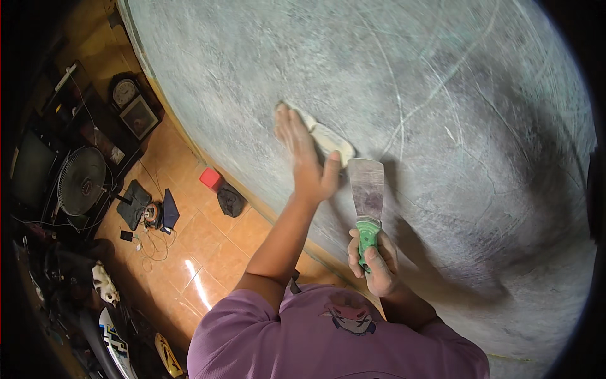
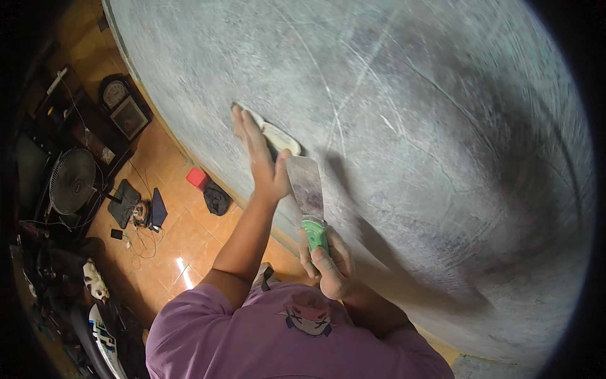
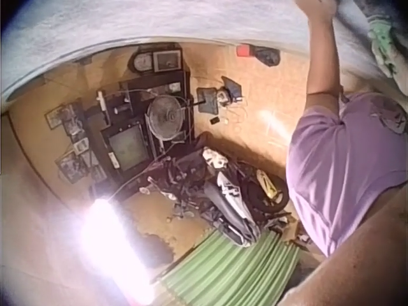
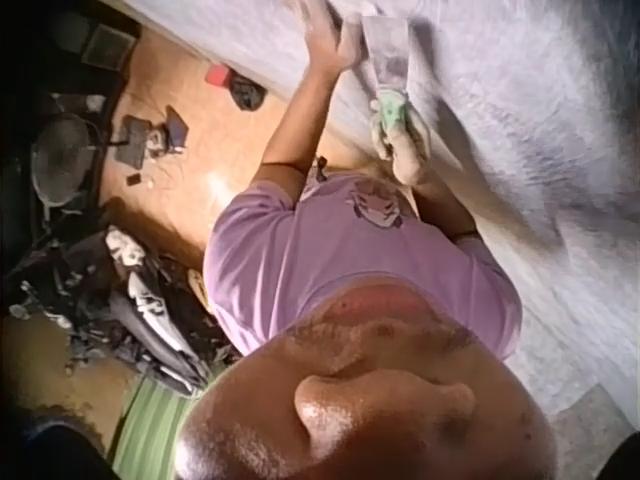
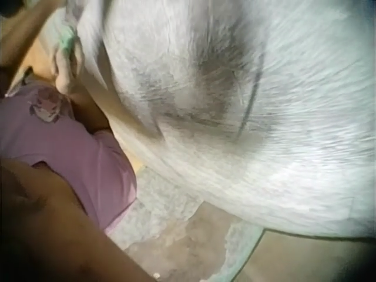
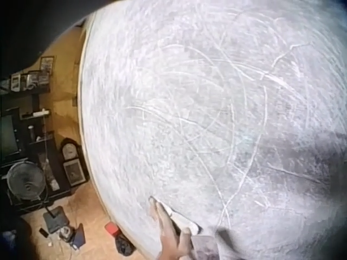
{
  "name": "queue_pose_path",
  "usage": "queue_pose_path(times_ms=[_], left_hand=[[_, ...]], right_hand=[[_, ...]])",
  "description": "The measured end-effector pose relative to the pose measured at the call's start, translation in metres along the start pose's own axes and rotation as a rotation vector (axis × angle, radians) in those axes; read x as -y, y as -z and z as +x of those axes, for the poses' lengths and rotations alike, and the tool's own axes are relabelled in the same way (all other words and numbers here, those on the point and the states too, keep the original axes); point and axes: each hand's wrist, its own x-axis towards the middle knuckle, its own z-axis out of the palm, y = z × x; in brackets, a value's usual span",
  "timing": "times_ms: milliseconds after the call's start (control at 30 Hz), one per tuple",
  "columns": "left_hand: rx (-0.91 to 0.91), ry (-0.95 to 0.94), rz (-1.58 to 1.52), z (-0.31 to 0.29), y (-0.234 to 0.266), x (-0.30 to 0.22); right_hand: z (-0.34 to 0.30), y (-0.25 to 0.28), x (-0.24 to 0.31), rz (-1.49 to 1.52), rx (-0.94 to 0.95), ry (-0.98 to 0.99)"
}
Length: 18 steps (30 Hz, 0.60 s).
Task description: The person is sanding a concrete wall using a sanding block and a putty knife to smooth the surface.
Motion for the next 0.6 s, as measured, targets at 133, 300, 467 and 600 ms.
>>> queue_pose_path(times_ms=[133,300,467,600], left_hand=[[0.122,-0.069,-0.010,-0.022,-0.003,-0.012],[0.173,-0.101,-0.048,-0.049,0.007,0.019],[-0.008,-0.048,-0.017,0.040,0.015,0.014],[0.144,-0.122,-0.037,0.034,0.014,-0.008]], right_hand=[[0.011,-0.015,-0.005,-0.021,-0.033,0.011],[0.021,-0.017,-0.007,-0.045,-0.056,-0.016],[0.030,-0.028,-0.012,0.013,-0.048,-0.002],[0.032,-0.033,-0.012,0.016,-0.059,0.042]])
